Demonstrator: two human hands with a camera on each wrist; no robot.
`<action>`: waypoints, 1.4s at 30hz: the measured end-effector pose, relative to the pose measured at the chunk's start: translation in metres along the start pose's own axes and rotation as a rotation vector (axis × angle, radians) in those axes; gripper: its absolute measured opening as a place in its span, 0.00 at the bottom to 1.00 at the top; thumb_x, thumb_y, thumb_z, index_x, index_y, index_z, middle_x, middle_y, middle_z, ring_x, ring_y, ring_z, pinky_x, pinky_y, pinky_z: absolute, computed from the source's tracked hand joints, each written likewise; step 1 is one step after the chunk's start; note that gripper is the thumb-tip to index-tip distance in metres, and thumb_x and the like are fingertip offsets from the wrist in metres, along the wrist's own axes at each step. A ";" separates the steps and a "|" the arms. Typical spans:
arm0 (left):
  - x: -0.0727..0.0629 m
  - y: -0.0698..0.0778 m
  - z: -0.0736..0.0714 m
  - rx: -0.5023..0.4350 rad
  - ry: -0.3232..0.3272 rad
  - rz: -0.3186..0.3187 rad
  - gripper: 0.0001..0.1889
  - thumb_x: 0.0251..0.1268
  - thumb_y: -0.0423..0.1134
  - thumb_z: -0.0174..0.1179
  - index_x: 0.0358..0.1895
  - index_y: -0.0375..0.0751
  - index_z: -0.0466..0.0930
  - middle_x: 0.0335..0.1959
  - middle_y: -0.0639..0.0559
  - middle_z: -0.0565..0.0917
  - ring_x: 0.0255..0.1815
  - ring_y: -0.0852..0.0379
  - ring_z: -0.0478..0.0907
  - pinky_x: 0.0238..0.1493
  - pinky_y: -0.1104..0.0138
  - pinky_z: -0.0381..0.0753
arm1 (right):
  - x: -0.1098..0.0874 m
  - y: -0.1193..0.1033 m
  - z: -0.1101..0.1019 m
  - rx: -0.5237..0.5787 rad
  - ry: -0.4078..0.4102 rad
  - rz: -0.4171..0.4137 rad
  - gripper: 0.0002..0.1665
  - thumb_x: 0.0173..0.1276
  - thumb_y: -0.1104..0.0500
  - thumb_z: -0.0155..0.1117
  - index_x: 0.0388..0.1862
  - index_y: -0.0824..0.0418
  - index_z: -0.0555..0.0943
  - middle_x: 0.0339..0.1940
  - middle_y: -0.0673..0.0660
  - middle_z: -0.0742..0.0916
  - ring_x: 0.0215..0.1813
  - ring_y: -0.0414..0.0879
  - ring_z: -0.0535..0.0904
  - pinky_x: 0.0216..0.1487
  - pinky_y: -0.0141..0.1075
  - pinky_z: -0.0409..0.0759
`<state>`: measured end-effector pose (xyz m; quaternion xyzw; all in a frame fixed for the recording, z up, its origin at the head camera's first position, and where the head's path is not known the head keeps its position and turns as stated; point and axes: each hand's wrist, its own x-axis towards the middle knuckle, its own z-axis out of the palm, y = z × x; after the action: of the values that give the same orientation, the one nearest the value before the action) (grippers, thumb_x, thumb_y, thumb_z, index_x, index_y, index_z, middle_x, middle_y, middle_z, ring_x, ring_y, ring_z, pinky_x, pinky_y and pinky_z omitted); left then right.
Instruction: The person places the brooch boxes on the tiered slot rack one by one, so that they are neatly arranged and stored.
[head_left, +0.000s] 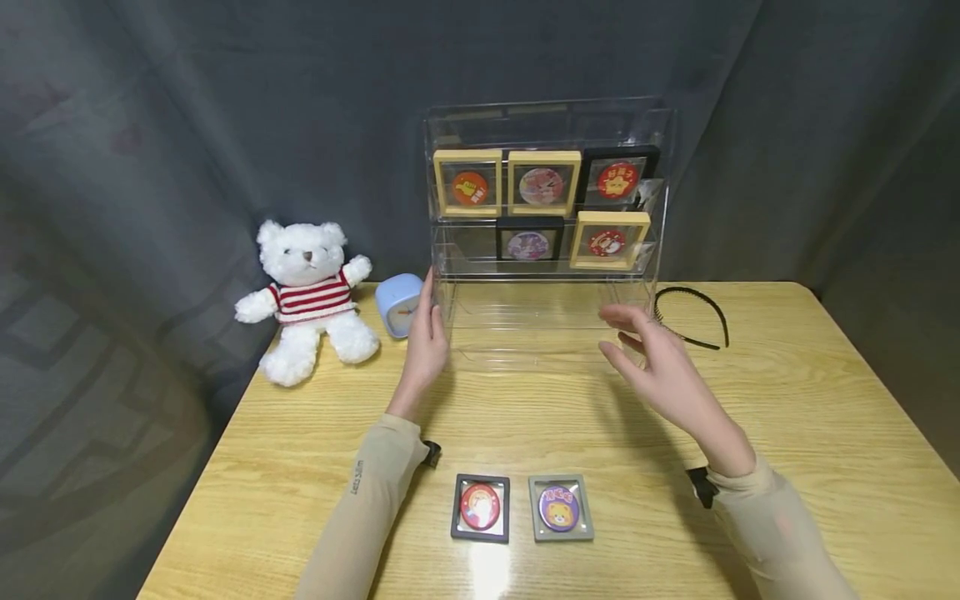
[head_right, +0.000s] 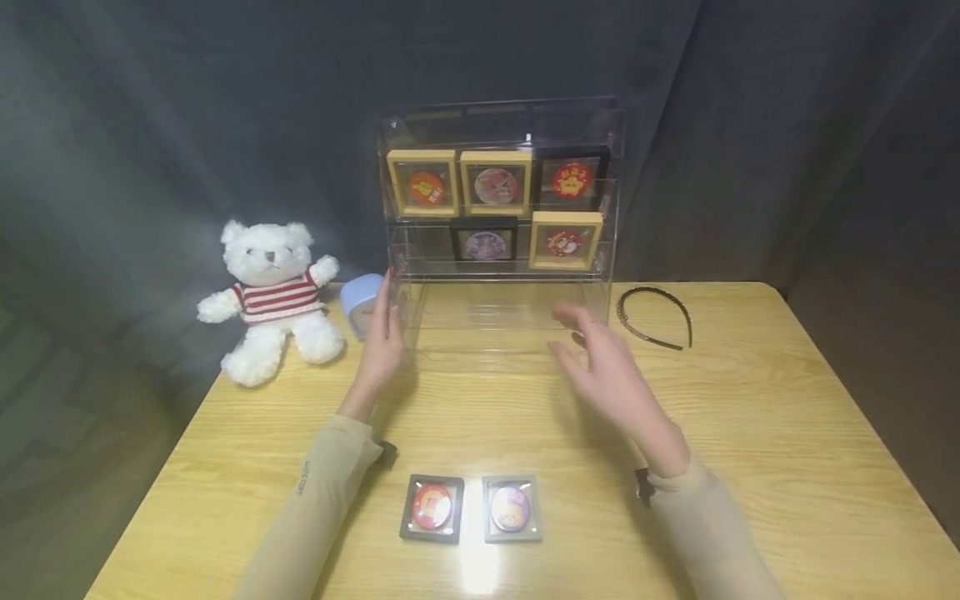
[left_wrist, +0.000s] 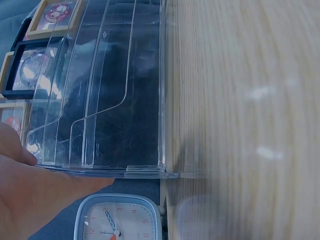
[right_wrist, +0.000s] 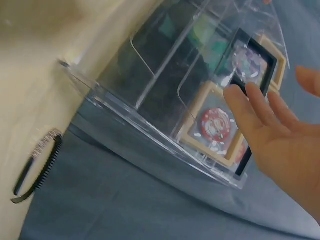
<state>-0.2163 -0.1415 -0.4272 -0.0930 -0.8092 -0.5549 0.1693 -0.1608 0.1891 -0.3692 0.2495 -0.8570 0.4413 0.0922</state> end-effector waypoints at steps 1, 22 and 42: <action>0.000 0.000 0.000 0.000 0.000 0.006 0.31 0.88 0.26 0.34 0.88 0.37 0.45 0.87 0.38 0.54 0.86 0.41 0.53 0.84 0.53 0.56 | -0.004 0.001 0.001 0.003 -0.016 0.009 0.25 0.80 0.68 0.65 0.72 0.71 0.73 0.70 0.69 0.81 0.72 0.67 0.76 0.69 0.61 0.76; 0.000 -0.001 -0.002 0.012 -0.020 -0.002 0.31 0.90 0.28 0.33 0.89 0.38 0.44 0.87 0.39 0.53 0.85 0.42 0.53 0.83 0.52 0.58 | -0.061 0.002 0.031 -0.009 -0.430 0.011 0.39 0.69 0.54 0.80 0.71 0.69 0.73 0.65 0.67 0.83 0.64 0.65 0.82 0.63 0.60 0.82; 0.000 0.001 -0.002 0.008 -0.016 -0.011 0.31 0.89 0.28 0.33 0.89 0.39 0.43 0.87 0.39 0.53 0.86 0.41 0.52 0.84 0.51 0.57 | -0.084 -0.004 0.059 -0.144 -0.631 -0.092 0.53 0.50 0.39 0.86 0.68 0.67 0.80 0.60 0.52 0.79 0.59 0.47 0.76 0.64 0.47 0.83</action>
<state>-0.2157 -0.1427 -0.4259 -0.0925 -0.8132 -0.5518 0.1601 -0.0828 0.1691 -0.4330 0.4054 -0.8601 0.2758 -0.1407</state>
